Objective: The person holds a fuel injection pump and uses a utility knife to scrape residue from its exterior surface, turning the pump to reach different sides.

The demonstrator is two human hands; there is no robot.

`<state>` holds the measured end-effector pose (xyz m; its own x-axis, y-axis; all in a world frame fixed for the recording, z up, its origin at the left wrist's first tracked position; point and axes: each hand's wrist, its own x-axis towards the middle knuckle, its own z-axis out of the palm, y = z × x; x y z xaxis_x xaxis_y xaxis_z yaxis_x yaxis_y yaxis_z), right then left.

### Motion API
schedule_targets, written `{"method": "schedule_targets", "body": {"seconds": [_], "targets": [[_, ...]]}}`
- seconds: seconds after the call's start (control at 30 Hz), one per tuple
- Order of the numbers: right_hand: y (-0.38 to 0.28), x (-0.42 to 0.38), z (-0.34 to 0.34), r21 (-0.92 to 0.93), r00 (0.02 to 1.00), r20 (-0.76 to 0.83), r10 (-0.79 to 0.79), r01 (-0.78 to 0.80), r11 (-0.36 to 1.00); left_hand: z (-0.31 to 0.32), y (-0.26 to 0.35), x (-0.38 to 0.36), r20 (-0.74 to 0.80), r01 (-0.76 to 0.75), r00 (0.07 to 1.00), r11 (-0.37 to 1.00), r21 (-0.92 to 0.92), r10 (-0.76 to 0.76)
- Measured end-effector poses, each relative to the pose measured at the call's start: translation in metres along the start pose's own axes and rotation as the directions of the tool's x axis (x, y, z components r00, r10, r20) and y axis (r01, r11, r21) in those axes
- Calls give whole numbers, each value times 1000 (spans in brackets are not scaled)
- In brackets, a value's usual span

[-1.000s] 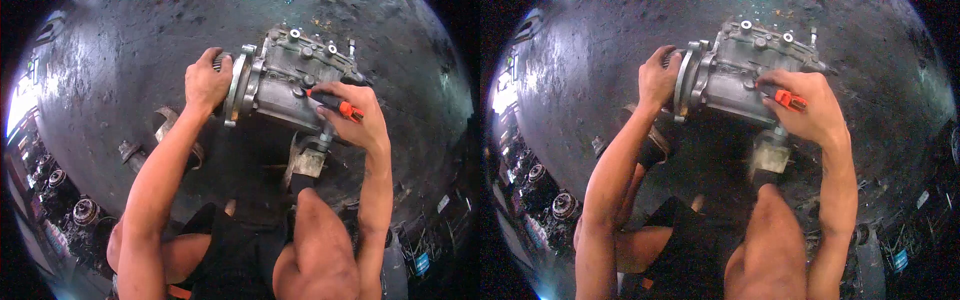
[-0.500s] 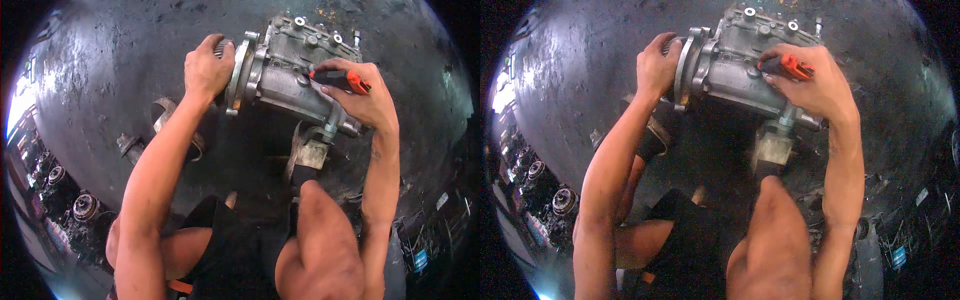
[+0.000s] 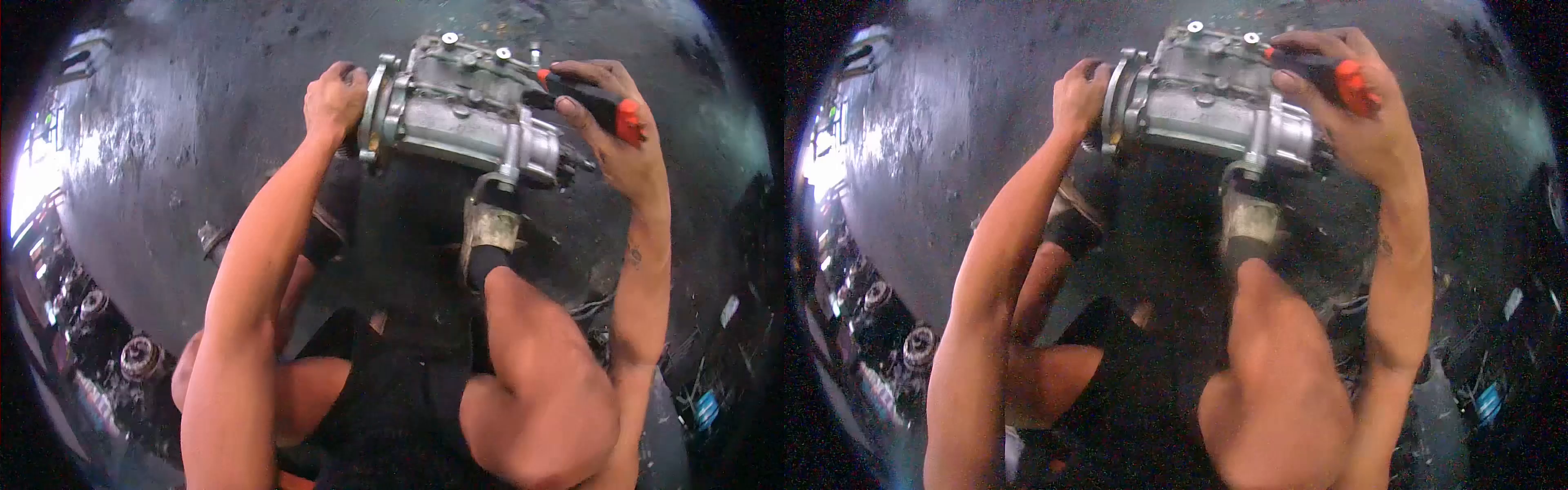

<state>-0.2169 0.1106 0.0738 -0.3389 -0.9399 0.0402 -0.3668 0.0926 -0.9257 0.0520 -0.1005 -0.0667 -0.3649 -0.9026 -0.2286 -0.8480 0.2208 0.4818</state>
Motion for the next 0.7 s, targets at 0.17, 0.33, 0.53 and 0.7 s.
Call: {"method": "schedule_targets", "body": {"seconds": [0.17, 0.33, 0.53, 0.7], "targets": [[-87, -40, -48, -186, 882, -103, 460, -472, 862, 3, -2, 4, 30, 19, 999, 1000, 12, -19], [-141, -89, -97, 98, 934, -41, 356, -351, 931, 5, -6, 11, 149, 18, 989, 1000, 22, -22], [-163, -94, -95, 296, 853, 160, 496, -521, 800, -3, -1, -1, 130, 45, 991, 999, -6, -44], [-46, -67, -32, -247, 867, 43, 497, -473, 846, 8, -10, 2, 69, -16, 997, 999, -42, 19]]}}
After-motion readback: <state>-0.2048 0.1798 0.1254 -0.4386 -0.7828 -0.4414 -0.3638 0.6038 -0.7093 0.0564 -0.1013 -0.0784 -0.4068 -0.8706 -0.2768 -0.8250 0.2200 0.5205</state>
